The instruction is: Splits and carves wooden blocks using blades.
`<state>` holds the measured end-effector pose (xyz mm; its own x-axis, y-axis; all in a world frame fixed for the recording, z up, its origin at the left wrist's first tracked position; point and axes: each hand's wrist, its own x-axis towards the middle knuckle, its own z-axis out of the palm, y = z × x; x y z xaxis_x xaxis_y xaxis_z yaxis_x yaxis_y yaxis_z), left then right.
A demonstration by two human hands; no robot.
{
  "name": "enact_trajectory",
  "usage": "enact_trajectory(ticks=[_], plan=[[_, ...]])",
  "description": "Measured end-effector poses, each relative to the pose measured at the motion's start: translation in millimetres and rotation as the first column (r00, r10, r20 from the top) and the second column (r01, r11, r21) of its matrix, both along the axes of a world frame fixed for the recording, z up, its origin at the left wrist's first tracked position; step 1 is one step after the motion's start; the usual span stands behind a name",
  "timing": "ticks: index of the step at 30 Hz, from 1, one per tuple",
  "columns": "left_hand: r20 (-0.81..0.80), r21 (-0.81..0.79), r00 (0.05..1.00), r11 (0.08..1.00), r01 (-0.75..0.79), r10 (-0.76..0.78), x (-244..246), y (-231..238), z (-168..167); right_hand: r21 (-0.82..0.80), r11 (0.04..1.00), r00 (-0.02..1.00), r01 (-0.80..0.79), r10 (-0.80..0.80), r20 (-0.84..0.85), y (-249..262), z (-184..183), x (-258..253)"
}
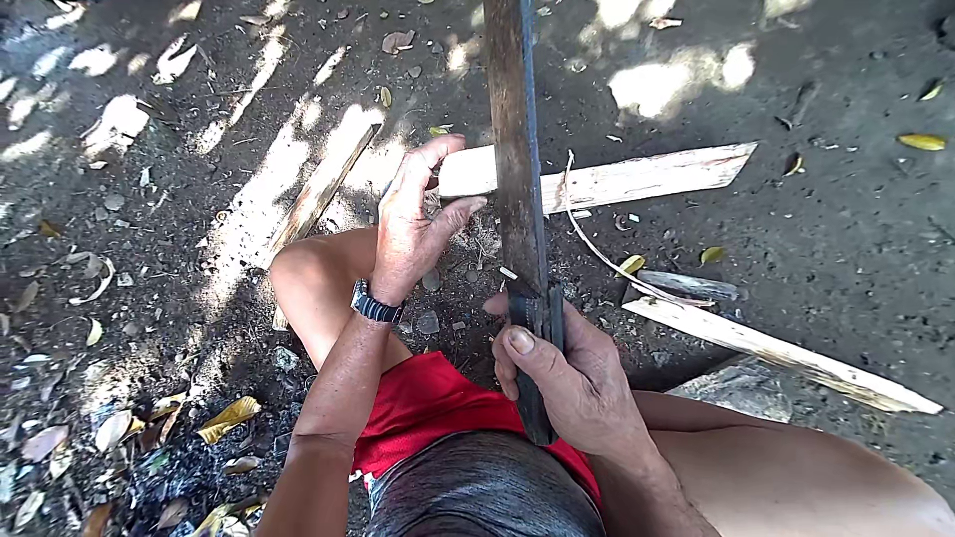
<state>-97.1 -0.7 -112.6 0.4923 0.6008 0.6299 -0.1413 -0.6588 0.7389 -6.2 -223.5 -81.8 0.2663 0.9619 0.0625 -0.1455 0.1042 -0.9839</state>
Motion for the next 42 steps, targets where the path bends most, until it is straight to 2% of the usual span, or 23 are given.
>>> enact_trajectory(ticks=[8, 11, 18, 23, 31, 42], plan=[[-0.075, 0.142, 0.997, 0.990, -0.024, 0.035, 2, 5, 7, 0.006, 1.000, 1.000, -0.027, 0.027, 0.011, 5, 8, 11], [-0.083, 0.149, 0.995, 0.988, -0.050, 0.063, 4, 2, 9, 0.044, 0.999, 0.999, -0.024, 0.025, -0.021, 7, 3, 11], [-0.064, 0.059, 0.997, 0.998, -0.025, 0.029, 6, 4, 6, 0.087, 0.996, 0.999, -0.036, 0.035, 0.014, 12, -13, 12], [-0.061, 0.007, 0.998, 1.000, -0.017, 0.017, 6, 4, 5, 0.052, 0.998, 0.999, -0.039, 0.038, 0.016, 9, -4, 14], [-0.128, 0.000, 0.991, 0.999, -0.050, 0.050, 4, 7, 10, 0.070, 0.996, 0.998, -0.060, 0.062, -0.025, 15, -8, 17], [-0.047, -0.142, 0.995, 0.986, 0.084, -0.091, 3, 35, 18, 0.086, 0.995, 0.998, -0.056, 0.055, 0.014, 37, -15, 25]])
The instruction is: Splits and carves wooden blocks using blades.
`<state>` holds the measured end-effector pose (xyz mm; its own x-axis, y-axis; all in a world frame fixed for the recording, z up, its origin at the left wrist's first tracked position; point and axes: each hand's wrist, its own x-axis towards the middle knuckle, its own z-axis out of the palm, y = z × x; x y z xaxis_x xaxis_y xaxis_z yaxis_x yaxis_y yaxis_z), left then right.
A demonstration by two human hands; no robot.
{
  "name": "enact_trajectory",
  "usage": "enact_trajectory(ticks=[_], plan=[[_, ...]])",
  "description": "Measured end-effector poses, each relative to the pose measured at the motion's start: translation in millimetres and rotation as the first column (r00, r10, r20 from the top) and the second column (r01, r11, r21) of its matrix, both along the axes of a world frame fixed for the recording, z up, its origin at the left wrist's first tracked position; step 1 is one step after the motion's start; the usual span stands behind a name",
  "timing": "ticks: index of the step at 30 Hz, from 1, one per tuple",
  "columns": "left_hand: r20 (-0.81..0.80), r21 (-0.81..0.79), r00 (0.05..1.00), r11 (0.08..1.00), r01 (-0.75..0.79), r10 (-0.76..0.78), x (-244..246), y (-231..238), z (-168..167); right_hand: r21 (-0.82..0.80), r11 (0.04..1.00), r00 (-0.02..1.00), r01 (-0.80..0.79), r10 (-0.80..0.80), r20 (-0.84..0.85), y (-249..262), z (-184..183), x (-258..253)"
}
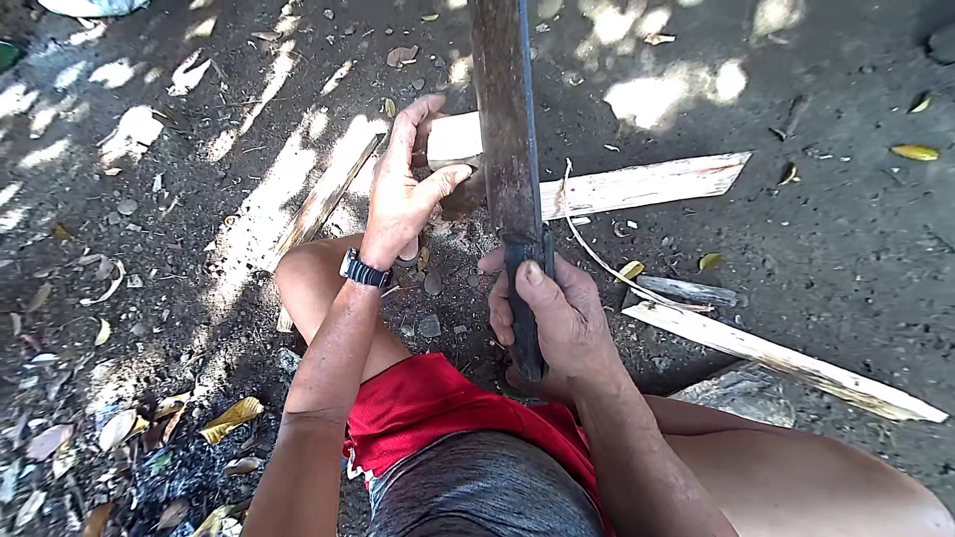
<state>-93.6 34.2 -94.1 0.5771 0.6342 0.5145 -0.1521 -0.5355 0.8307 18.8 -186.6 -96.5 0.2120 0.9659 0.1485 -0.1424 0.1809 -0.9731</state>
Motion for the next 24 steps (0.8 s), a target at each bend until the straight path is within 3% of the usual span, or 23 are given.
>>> enact_trajectory(ticks=[7, 15, 18, 22, 24], plan=[[0.055, -0.275, 0.993, 0.955, 0.112, -0.101, 25, 27, -30, -0.028, 0.999, 0.999, 0.032, -0.031, 0.003, 12, 1, 7], [0.138, -0.286, 0.985, 0.948, 0.138, -0.102, 40, 14, -38, -0.027, 0.983, 0.977, 0.182, -0.178, 0.114, 5, 2, 5], [0.112, -0.235, 0.988, 0.964, 0.126, -0.102, 42, 13, -21, 0.043, 0.980, 0.973, 0.193, -0.197, 0.118, 0, 13, 5], [-0.041, -0.061, 0.999, 0.998, 0.004, -0.006, 43, 4, 30, 0.141, 0.968, 0.958, 0.209, -0.232, 0.171, -13, 39, 4], [-0.015, -0.039, 0.999, 0.998, 0.040, -0.041, 47, 0, 54, 0.175, 0.961, 0.947, 0.216, -0.250, 0.201, -19, 54, 5]])
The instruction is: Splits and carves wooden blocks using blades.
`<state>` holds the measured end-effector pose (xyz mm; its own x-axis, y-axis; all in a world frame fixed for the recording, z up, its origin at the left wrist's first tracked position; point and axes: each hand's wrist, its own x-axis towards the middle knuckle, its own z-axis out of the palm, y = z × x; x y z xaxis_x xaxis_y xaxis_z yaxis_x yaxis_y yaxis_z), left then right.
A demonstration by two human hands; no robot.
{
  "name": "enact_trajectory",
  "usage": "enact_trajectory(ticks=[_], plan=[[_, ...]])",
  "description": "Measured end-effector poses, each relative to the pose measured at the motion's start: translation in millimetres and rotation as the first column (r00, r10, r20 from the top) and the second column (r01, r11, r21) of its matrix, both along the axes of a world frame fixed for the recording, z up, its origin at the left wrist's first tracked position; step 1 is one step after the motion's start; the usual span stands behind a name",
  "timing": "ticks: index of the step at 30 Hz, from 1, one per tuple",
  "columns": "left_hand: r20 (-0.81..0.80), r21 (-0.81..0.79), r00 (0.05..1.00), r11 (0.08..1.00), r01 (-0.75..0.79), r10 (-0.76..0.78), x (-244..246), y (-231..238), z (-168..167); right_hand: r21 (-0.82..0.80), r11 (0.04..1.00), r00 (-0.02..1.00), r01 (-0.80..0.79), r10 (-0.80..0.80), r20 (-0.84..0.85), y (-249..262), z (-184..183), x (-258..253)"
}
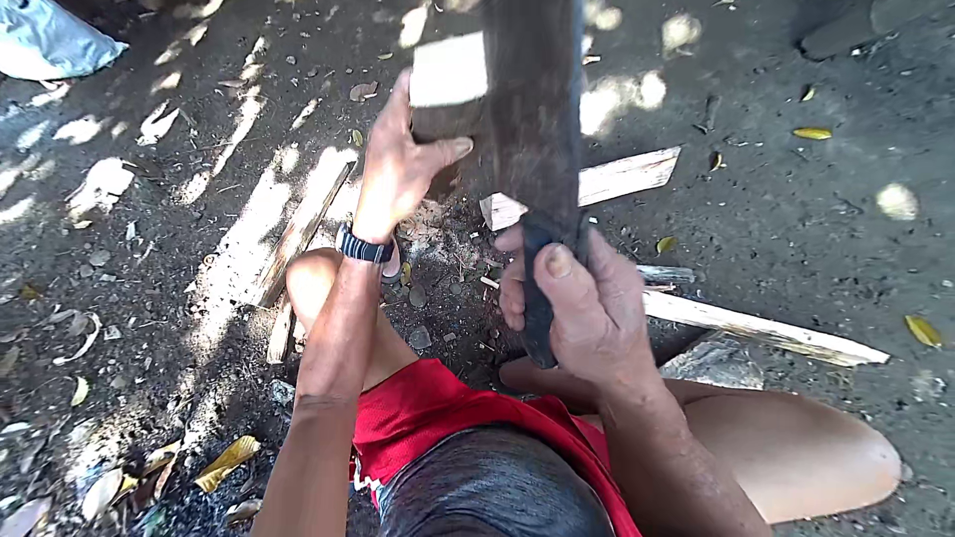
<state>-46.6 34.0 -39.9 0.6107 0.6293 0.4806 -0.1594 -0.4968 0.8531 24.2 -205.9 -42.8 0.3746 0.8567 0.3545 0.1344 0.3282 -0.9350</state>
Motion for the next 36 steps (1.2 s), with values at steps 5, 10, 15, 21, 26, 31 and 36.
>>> enact_trajectory(ticks=[5, 10, 15, 21, 26, 31, 36], plan=[[0.075, -0.015, 0.988, 0.990, 0.140, -0.138, 14, -2, 25, 0.048, 0.998, 0.999, 0.036, -0.036, -0.005, -5, 12, 6], [-0.216, -0.049, 0.976, 0.998, 0.025, -0.035, 20, 17, -63, -0.228, 0.972, 0.992, 0.059, -0.083, -0.095, 15, -45, 15], [-0.168, -0.178, 0.972, 0.975, 0.131, -0.162, 12, 13, -77, -0.218, 0.968, 0.992, 0.124, -0.126, 0.006, 15, -66, -6], [-0.043, -0.295, 0.990, 0.949, 0.114, -0.132, -2, 1, -82, -0.171, 0.978, 0.993, 0.116, -0.115, 0.016, 20, -76, -24], [-0.046, -0.301, 0.995, 0.951, 0.065, -0.083, -3, -10, -80, -0.140, 0.984, 0.994, 0.110, -0.107, 0.026, 18, -84, -23], [-0.015, -0.218, 0.995, 0.971, 0.094, -0.100, 2, -9, -99, -0.323, 0.946, 0.998, 0.025, -0.044, -0.051, -7, -36, -12], [-0.035, -0.204, 0.993, 0.974, 0.100, -0.109, 4, -11, -102, -0.300, 0.953, 0.984, -0.036, -0.018, -0.177, -14, -21, -7]])
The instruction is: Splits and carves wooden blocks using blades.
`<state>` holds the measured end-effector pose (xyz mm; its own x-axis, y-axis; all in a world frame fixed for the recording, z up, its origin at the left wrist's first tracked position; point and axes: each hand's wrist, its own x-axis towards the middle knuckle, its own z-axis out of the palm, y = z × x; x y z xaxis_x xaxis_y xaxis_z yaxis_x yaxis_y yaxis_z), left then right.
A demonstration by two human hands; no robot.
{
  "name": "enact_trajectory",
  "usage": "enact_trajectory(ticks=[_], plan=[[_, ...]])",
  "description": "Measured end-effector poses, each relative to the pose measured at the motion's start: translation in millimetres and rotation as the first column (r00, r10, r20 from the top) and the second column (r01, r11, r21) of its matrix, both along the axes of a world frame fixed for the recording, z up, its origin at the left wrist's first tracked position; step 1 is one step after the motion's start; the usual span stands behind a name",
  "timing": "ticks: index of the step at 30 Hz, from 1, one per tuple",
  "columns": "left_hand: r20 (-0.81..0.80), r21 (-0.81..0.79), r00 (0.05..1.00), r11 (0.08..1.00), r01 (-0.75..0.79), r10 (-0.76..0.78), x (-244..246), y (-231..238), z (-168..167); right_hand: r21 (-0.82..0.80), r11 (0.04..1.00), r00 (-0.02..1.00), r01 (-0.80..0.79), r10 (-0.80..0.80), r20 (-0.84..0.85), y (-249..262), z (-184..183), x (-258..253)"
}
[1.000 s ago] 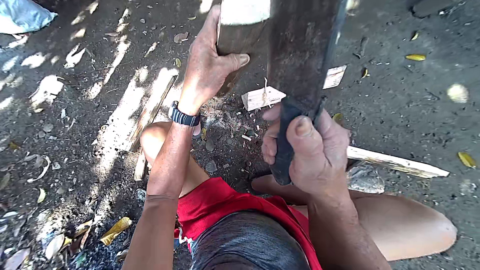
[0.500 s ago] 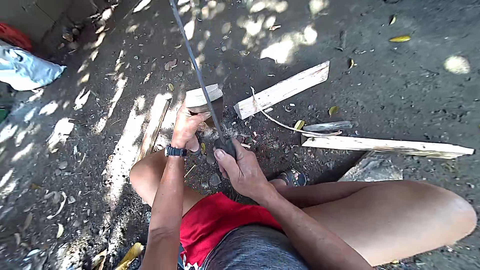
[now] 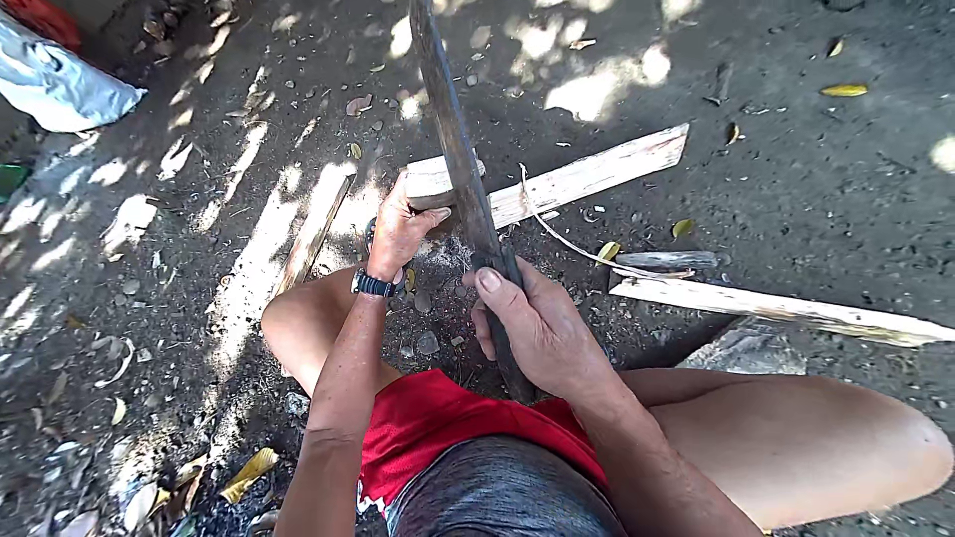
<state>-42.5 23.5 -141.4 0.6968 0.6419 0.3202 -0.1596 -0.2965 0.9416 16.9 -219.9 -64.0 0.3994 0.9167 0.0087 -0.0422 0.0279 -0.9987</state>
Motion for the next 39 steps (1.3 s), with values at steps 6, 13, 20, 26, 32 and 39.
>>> enact_trajectory(ticks=[6, 13, 20, 26, 32, 39], plan=[[0.007, -0.005, 1.000, 1.000, 0.003, -0.003, -4, 1, -3, 0.021, 1.000, 1.000, 0.006, -0.005, -0.016, -1, -1, -8], [0.025, -0.005, 1.000, 1.000, 0.002, -0.001, -5, 3, -5, 0.091, 0.994, 0.997, 0.055, -0.049, -0.061, 6, -16, -20], [0.037, -0.093, 0.999, 0.995, 0.025, -0.022, -1, 5, -4, 0.138, 0.989, 0.997, 0.045, -0.054, 0.058, 15, -40, -17], [0.073, -0.103, 0.997, 0.994, 0.032, -0.024, -4, 6, -7, 0.127, 0.992, 0.999, 0.024, -0.029, 0.034, 14, -33, -15], [0.050, -0.085, 0.999, 0.996, 0.018, -0.014, -5, 4, -6, 0.072, 0.997, 0.999, 0.010, -0.007, -0.041, 8, -14, -13], [0.054, -0.103, 0.998, 0.994, 0.028, -0.023, -7, 1, -8, 0.030, 0.999, 0.995, 0.019, -0.016, -0.099, 2, -4, -14]])
